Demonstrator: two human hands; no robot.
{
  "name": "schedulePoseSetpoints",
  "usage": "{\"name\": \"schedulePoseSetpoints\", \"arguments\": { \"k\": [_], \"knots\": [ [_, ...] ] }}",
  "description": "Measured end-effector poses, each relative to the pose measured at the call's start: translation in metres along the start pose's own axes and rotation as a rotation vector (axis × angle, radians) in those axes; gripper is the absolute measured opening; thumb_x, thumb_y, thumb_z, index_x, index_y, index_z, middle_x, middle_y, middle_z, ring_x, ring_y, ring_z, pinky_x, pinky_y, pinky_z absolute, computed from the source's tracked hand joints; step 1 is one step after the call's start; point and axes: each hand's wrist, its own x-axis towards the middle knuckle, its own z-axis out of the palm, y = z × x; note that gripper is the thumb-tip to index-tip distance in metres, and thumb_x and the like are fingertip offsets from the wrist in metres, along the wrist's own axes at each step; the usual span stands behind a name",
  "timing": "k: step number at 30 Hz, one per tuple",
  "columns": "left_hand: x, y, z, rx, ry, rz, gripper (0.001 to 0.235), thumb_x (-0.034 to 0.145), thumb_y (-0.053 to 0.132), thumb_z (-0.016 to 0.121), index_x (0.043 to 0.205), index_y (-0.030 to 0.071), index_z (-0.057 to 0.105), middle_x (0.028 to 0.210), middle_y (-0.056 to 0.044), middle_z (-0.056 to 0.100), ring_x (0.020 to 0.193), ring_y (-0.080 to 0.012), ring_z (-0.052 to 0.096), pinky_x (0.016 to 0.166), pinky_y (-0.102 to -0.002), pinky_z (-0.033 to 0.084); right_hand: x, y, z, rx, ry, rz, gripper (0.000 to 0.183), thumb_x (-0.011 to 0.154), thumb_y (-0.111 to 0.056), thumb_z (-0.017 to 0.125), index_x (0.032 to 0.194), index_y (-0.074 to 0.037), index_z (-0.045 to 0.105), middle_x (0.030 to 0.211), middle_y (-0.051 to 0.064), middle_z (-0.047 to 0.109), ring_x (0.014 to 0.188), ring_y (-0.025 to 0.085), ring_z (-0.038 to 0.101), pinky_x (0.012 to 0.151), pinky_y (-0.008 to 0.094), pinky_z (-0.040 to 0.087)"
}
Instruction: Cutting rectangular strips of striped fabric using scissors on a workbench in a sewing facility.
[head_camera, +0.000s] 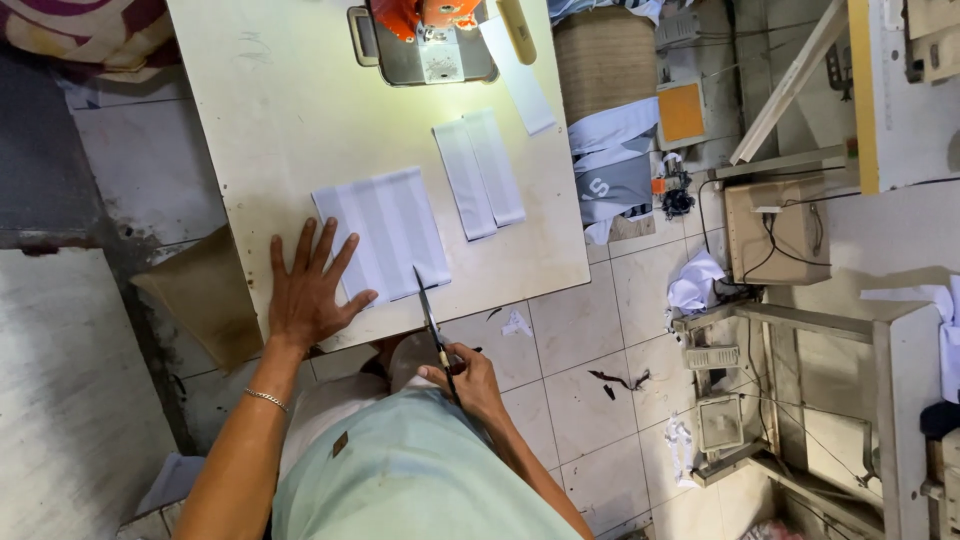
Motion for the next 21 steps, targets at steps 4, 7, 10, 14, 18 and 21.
{"name": "schedulePoseSetpoints", "arguments": {
  "k": [4,7,10,14,18,21],
  "knots": [
    [0.002,0.001,-0.003,-0.007,0.016,0.000,0.087,0.089,0.079,0.039,0.160,0.029,0.038,0.168,-0.009,0.035,0.156,-0.0334,0.029,0.121,-0.072,0.016,0.008,0.000,-0.006,-0.054,-0.009,0.028,0.052,0.074,-0.047,0.094,0.099,-0.007,0.071,0.050,0.011,0.059,0.045,0.017,0.060,0.044,0.025,0.041],
    [0.001,0.002,-0.004,0.016,0.041,0.008,0.089,0.087,0.079,0.044,0.159,0.026,0.041,0.167,-0.009,0.037,0.154,-0.0330,0.031,0.120,-0.070,0.019,0.005,-0.031,-0.007,-0.179,-0.065,0.083,0.070,0.073,-0.066,0.086,0.108,-0.009,0.066,0.062,0.014,0.062,0.061,0.025,0.063,0.057,0.038,0.046],
    [0.002,0.002,-0.003,0.013,0.078,0.030,0.090,0.088,0.076,0.045,0.161,0.024,0.036,0.166,-0.011,0.036,0.154,-0.0342,0.030,0.120,-0.070,0.019,0.011,-0.047,-0.003,-0.181,-0.049,0.110,0.071,0.072,-0.069,0.085,0.109,-0.011,0.066,0.064,0.011,0.063,0.065,0.025,0.064,0.063,0.037,0.048],
    [0.002,0.002,-0.003,0.026,0.083,0.022,0.092,0.087,0.078,0.044,0.160,0.022,0.039,0.165,-0.011,0.038,0.153,-0.0337,0.033,0.120,-0.070,0.019,0.018,-0.056,0.000,-0.169,-0.019,0.106,0.066,0.070,-0.069,0.085,0.102,-0.015,0.066,0.060,0.007,0.060,0.063,0.024,0.063,0.062,0.036,0.047],
    [0.003,0.002,-0.006,-0.001,0.031,0.005,0.093,0.087,0.079,0.044,0.159,0.021,0.039,0.166,-0.010,0.038,0.153,-0.0338,0.032,0.120,-0.070,0.018,0.024,-0.040,0.004,-0.148,-0.004,0.050,0.058,0.075,-0.063,0.086,0.097,-0.015,0.065,0.055,0.007,0.057,0.057,0.023,0.061,0.059,0.034,0.045],
    [0.003,0.002,-0.006,-0.001,-0.014,-0.014,0.094,0.087,0.081,0.042,0.160,0.022,0.038,0.166,-0.009,0.037,0.155,-0.0325,0.030,0.121,-0.070,0.016,0.030,-0.024,0.006,-0.148,0.001,0.017,0.054,0.072,-0.058,0.089,0.096,-0.015,0.066,0.053,0.007,0.057,0.053,0.021,0.060,0.056,0.030,0.045]
  ]
}}
